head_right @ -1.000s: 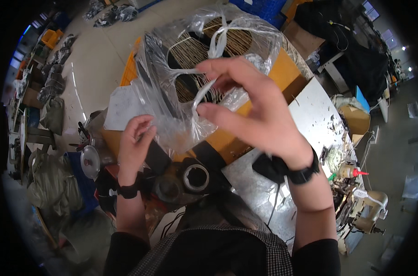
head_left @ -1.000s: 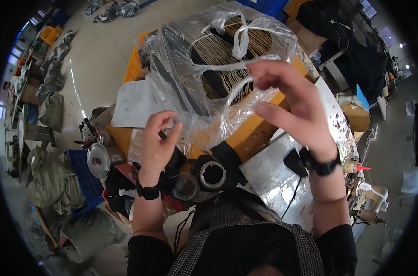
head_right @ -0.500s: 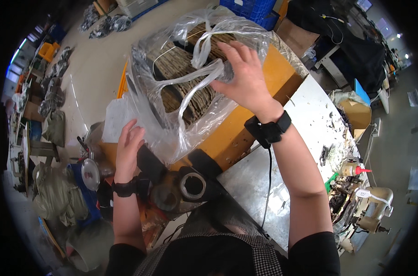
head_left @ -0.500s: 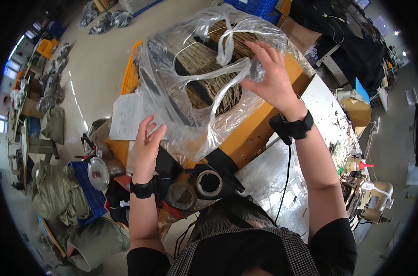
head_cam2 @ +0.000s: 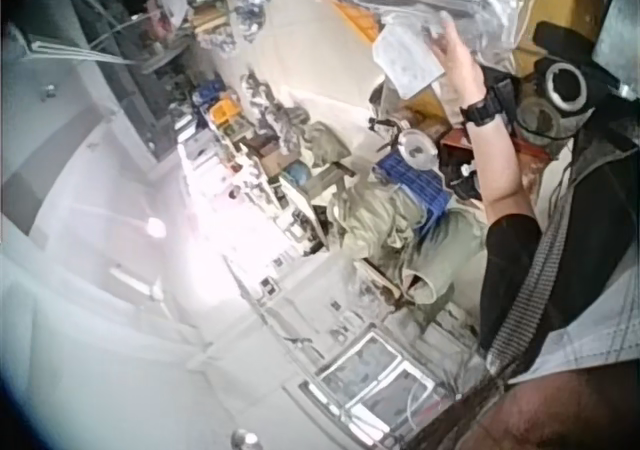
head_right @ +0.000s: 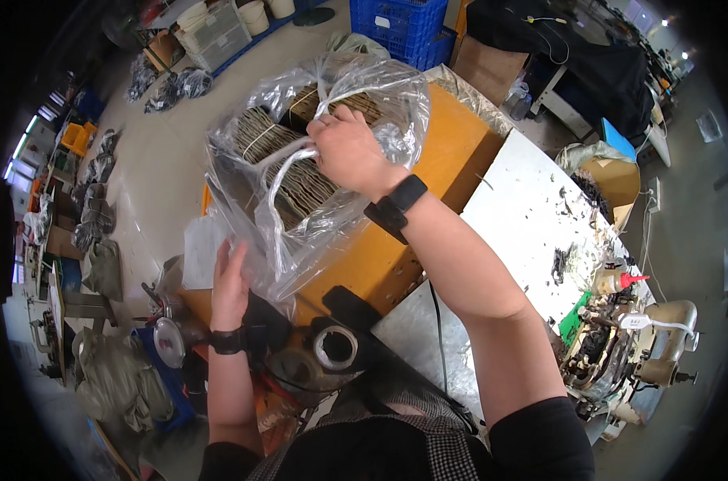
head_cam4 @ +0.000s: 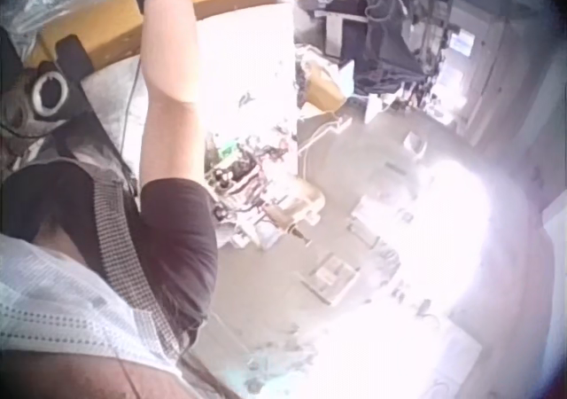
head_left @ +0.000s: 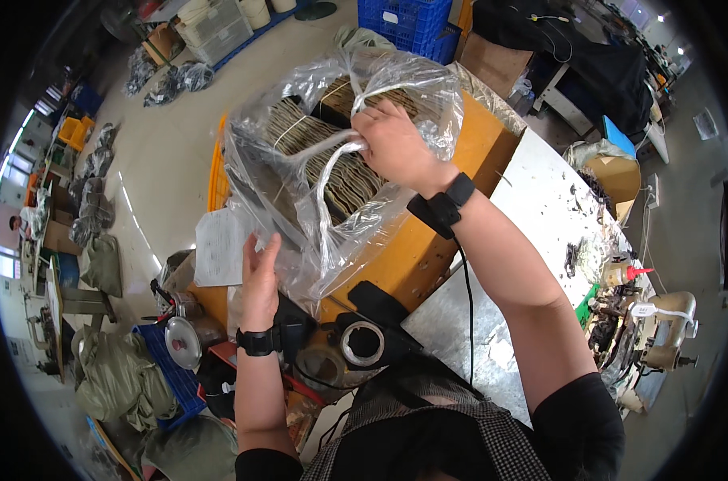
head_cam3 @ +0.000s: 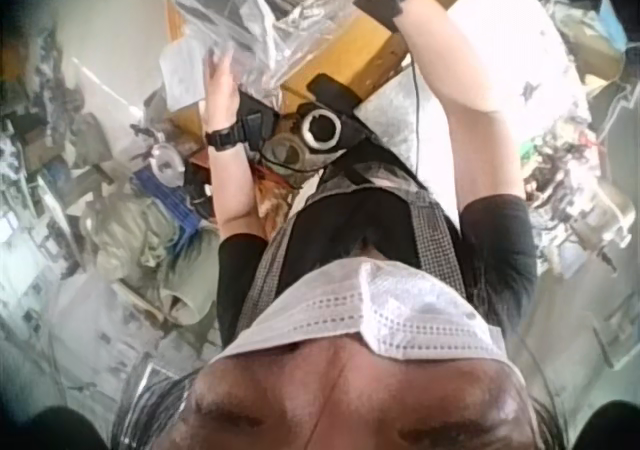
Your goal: Organizing, unbagging, and aligning padded shoe components at an industrial stitching workstation.
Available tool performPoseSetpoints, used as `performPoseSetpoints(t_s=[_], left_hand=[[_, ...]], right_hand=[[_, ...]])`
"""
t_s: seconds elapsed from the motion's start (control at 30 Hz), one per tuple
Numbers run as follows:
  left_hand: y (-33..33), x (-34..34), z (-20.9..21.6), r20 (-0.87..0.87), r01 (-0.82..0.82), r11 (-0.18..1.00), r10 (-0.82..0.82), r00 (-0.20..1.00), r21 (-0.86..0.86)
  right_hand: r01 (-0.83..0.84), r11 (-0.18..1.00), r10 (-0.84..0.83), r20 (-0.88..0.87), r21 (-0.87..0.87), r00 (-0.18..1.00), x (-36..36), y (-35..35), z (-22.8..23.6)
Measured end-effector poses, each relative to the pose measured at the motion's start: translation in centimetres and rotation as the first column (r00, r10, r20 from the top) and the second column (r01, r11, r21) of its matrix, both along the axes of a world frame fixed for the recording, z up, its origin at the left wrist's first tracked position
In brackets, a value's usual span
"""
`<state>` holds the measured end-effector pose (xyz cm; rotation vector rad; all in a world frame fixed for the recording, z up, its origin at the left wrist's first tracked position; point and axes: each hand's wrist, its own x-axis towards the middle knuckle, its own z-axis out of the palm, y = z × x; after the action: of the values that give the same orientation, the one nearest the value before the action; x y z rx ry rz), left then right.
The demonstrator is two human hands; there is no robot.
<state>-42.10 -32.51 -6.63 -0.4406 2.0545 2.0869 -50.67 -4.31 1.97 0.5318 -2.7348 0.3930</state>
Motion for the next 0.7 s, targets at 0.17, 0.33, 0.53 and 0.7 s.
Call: performPoseSetpoints(t_s=[0.17,0.33,0.53,0.7], left_hand=[[0.3,-2.4,-0.8,0.181,-0.052,0.893,-0.034,0.983,0.447],[1.2,-4.5,-1.6,0.315,-0.182,0.902,0.055,0.948,0.392],[2.1,-6.2,-3.2,0.124,-0.081,0.869,0.022,0.992,0.489],[3.1,-8.3,-2.9,0.093,0.016,0.819,-0.084,0.992,0.573]], right_hand=[[0.044,0.536,0.058,0.089,-0.843,0.994,2.6,2.1,2.9],[-0.046,0.565,-0.023,-0.072,-0.824,0.997,11.4,5.0,5.9],[0.143,0.498,-0.224,0.033,-0.855,0.974,23.7,9.1,6.3],[0.227,0.424,-0.202,0.153,-0.877,0.967,31.4,11.1,3.7]])
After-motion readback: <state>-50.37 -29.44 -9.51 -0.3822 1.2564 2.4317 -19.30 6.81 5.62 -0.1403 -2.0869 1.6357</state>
